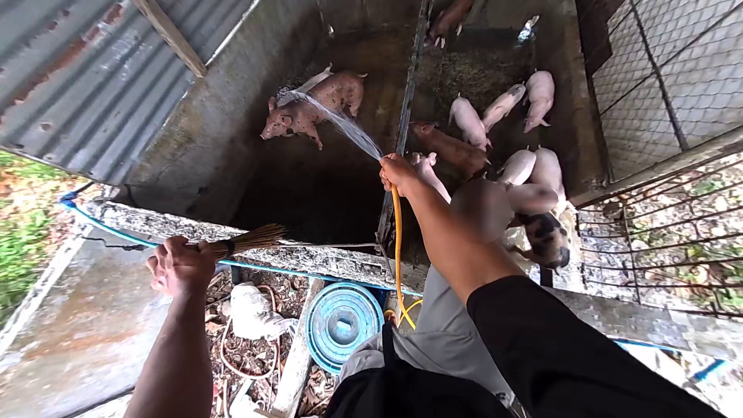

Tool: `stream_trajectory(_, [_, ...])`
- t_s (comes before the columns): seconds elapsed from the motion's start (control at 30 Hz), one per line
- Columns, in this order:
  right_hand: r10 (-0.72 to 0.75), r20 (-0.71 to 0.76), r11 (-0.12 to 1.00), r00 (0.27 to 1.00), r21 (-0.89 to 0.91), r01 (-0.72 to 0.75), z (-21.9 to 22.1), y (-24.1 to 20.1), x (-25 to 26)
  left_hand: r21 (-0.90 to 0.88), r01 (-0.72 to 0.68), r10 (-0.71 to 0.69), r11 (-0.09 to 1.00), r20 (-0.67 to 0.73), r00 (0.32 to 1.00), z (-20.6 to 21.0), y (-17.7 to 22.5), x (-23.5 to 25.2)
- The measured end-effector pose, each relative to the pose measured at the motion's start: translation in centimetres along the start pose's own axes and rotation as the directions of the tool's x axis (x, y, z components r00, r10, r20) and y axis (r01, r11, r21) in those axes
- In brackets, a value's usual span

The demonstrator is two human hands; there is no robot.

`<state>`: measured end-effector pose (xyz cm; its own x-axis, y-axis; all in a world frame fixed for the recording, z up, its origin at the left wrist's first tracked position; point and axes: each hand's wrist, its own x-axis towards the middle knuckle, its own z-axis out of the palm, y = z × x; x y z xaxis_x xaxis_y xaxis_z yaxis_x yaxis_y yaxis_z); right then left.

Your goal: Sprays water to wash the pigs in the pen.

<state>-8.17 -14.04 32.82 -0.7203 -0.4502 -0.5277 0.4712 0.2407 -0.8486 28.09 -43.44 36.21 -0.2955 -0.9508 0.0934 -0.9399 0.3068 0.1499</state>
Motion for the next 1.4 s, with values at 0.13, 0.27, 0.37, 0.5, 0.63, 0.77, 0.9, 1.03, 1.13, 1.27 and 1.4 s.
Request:
stream_trajectory(0.13, [-0.009,-0.043,0.999,0.999,0.037,0.010,-0.2,-0.1,0.1,0.001,0.009,-0.009,1.000,0.003,1.000,-0.2,0.2,-0.2])
stream_trajectory(0.27, [-0.011,-0.084,0.998,0.996,0.067,0.017,-0.6,-0.2,0.5,-0.004,0.008,-0.008,1.000,-0.010,1.000,0.0,0.1,-0.3])
stream_trajectory(0.37, [-0.010,-0.102,0.996,0.995,0.086,0.018,-0.8,-0.3,0.7,-0.011,0.009,-0.009,1.000,-0.012,1.000,0.0,0.1,-0.5])
stream_trajectory(0.5, [0.002,-0.134,0.994,0.991,0.105,0.012,-1.3,-0.3,0.9,-0.006,0.007,-0.007,1.000,-0.012,1.000,0.0,0.0,-0.5])
stream_trajectory(0.63, [0.011,-0.157,0.993,0.988,0.117,0.008,-2.0,-0.3,1.2,0.005,0.010,-0.010,1.000,-0.015,1.000,0.2,-0.2,-0.3])
stream_trajectory(0.77, [-0.004,-0.166,0.986,0.986,0.161,0.031,-2.7,-0.3,1.3,-0.007,0.005,-0.005,1.000,-0.010,1.000,0.3,-0.3,-0.2])
stream_trajectory(0.9, [0.005,-0.168,0.987,0.986,0.159,0.022,-3.0,-0.4,1.1,-0.005,0.013,-0.013,1.000,-0.005,1.000,0.2,-0.1,-0.2])
stream_trajectory(1.03, [0.004,-0.126,0.997,0.992,0.081,0.006,-2.6,-0.2,0.8,-0.007,-0.016,0.016,1.000,0.002,1.000,-0.1,0.2,-0.3])
stream_trajectory(1.13, [0.014,-0.118,0.999,0.993,0.036,-0.010,-1.9,0.1,0.8,-0.002,-0.018,0.018,1.000,0.005,1.000,0.0,0.4,-0.3])
stream_trajectory(1.27, [0.030,-0.098,1.000,0.995,0.000,-0.030,-1.5,0.3,0.7,0.004,-0.022,0.022,1.000,0.004,1.000,-0.2,0.9,-0.4])
stream_trajectory(1.4, [0.059,-0.042,0.997,0.997,-0.053,-0.061,-1.3,0.7,0.9,0.009,-0.017,0.017,1.000,0.001,1.000,0.0,1.0,-0.4])
